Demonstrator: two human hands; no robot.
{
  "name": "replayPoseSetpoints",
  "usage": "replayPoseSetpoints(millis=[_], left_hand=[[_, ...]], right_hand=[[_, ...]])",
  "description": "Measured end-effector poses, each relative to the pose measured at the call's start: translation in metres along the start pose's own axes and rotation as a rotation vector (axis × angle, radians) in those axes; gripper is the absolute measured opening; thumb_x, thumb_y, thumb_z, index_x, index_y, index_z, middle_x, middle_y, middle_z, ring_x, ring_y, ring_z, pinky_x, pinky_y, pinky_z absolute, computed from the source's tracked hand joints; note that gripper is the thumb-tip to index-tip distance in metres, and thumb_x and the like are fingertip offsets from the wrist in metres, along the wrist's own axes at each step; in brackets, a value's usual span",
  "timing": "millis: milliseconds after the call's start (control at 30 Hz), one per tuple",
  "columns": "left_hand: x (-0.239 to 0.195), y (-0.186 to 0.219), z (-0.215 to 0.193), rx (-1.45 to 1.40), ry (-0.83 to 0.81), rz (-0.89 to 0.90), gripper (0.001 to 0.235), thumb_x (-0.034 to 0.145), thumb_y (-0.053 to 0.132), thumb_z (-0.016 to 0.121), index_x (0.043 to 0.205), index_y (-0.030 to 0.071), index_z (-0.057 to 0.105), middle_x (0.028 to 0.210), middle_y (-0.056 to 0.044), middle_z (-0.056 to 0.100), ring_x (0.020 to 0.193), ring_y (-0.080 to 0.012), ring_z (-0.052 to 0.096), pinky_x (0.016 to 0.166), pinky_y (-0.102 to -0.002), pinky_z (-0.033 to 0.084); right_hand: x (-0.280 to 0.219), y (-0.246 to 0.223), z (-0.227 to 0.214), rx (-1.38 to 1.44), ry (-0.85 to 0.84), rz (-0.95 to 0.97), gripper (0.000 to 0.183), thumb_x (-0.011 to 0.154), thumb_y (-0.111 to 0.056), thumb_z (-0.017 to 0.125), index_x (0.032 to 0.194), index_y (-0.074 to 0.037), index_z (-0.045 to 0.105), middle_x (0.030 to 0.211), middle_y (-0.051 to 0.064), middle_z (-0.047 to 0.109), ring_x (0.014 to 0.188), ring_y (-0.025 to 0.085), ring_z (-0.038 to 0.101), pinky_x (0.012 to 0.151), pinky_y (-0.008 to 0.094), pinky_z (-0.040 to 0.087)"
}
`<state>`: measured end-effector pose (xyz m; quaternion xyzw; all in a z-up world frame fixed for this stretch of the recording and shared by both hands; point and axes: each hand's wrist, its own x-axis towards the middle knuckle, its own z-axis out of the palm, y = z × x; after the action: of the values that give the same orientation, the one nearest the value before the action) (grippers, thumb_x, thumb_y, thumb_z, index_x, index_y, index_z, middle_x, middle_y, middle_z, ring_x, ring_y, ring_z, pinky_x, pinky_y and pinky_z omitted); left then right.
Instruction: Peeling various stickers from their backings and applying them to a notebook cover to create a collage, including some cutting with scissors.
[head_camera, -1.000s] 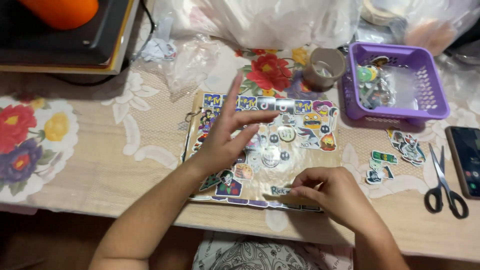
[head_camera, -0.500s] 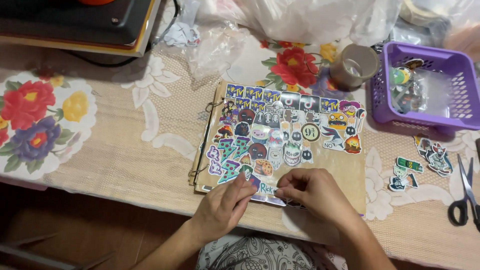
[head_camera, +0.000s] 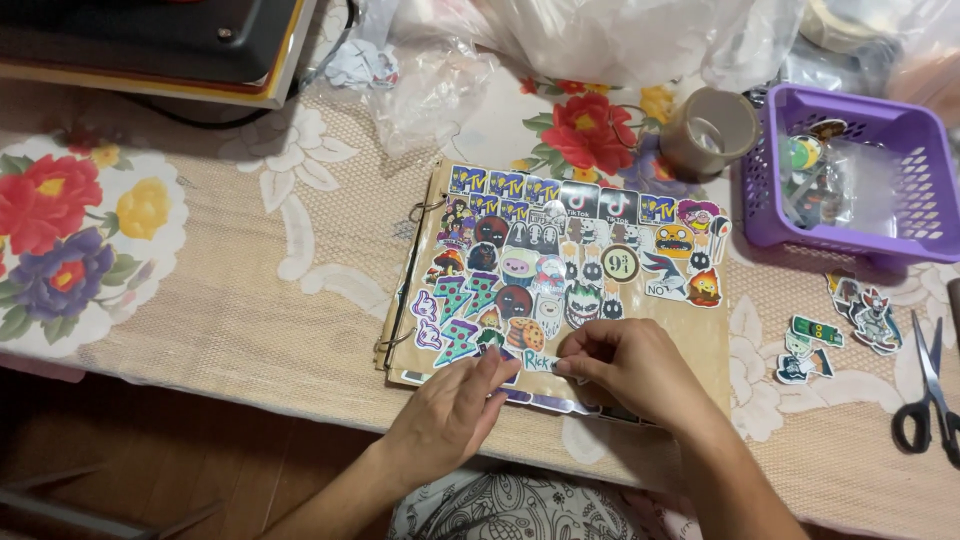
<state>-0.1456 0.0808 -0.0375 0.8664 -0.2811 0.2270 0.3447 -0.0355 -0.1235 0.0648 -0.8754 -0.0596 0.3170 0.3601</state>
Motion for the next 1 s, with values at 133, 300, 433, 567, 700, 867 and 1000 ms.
replayPoseSetpoints(millis=[133,300,433,567,700,867,1000], left_hand=[[0.002,0.001,-0.001,-0.016,-0.002,0.01,0.109,0.092,-0.005,0.069,0.16,0.012,-0.015,0.128,-0.026,0.068,0.108,-0.0352,0.07,0.093,-0.048,0.057],[0.004,0.0,-0.001,-0.012,-0.029,0.013,0.107,0.095,-0.004,0.065,0.16,0.014,-0.018,0.129,-0.026,0.067,0.106,-0.0332,0.067,0.089,-0.045,0.056],[0.005,0.002,0.0,0.003,-0.026,0.011,0.106,0.095,-0.004,0.065,0.16,0.014,-0.016,0.133,-0.023,0.066,0.109,-0.032,0.066,0.09,-0.045,0.055],[0.006,0.002,0.0,0.005,-0.03,0.028,0.103,0.095,-0.005,0.062,0.16,0.014,-0.016,0.131,-0.024,0.065,0.105,-0.0328,0.064,0.086,-0.046,0.055],[0.013,0.007,0.004,0.024,-0.015,0.028,0.105,0.093,-0.005,0.066,0.161,0.011,-0.012,0.131,-0.025,0.064,0.104,-0.0331,0.063,0.086,-0.047,0.054],[0.034,0.01,0.012,-0.029,-0.084,0.005,0.108,0.094,-0.002,0.066,0.158,0.015,-0.02,0.137,-0.031,0.059,0.123,-0.044,0.058,0.103,-0.053,0.048],[0.037,0.009,0.024,-0.028,-0.169,-0.08,0.099,0.098,0.006,0.061,0.158,0.019,-0.016,0.145,-0.041,0.045,0.137,-0.0505,0.048,0.116,-0.053,0.039]], right_hand=[[0.001,-0.005,-0.002,-0.064,-0.022,0.021,0.012,0.082,-0.019,0.083,0.073,-0.013,0.078,0.055,0.0,0.071,0.049,0.009,0.06,0.054,0.024,0.046],[0.004,-0.003,-0.002,-0.141,0.005,0.001,0.011,0.08,-0.024,0.084,0.074,-0.017,0.079,0.061,-0.004,0.074,0.058,0.007,0.062,0.062,0.023,0.045],[0.007,0.006,-0.011,-0.152,0.04,0.028,0.01,0.08,-0.027,0.084,0.075,-0.019,0.081,0.064,-0.005,0.075,0.062,0.006,0.062,0.063,0.024,0.044],[0.009,0.013,-0.024,-0.125,0.139,0.029,0.009,0.077,-0.025,0.084,0.076,-0.016,0.083,0.073,-0.002,0.08,0.075,0.007,0.066,0.073,0.025,0.045],[0.014,0.017,-0.029,-0.177,0.109,-0.001,0.014,0.078,-0.028,0.085,0.073,-0.017,0.079,0.07,-0.004,0.076,0.073,0.008,0.063,0.072,0.026,0.042],[0.011,0.009,-0.03,-0.133,0.105,0.042,0.013,0.079,-0.025,0.085,0.073,-0.014,0.078,0.069,-0.003,0.074,0.072,0.008,0.062,0.072,0.026,0.043],[0.011,0.008,-0.031,-0.081,0.098,0.044,0.013,0.08,-0.022,0.085,0.074,-0.013,0.079,0.068,-0.002,0.075,0.071,0.009,0.064,0.073,0.025,0.044]])
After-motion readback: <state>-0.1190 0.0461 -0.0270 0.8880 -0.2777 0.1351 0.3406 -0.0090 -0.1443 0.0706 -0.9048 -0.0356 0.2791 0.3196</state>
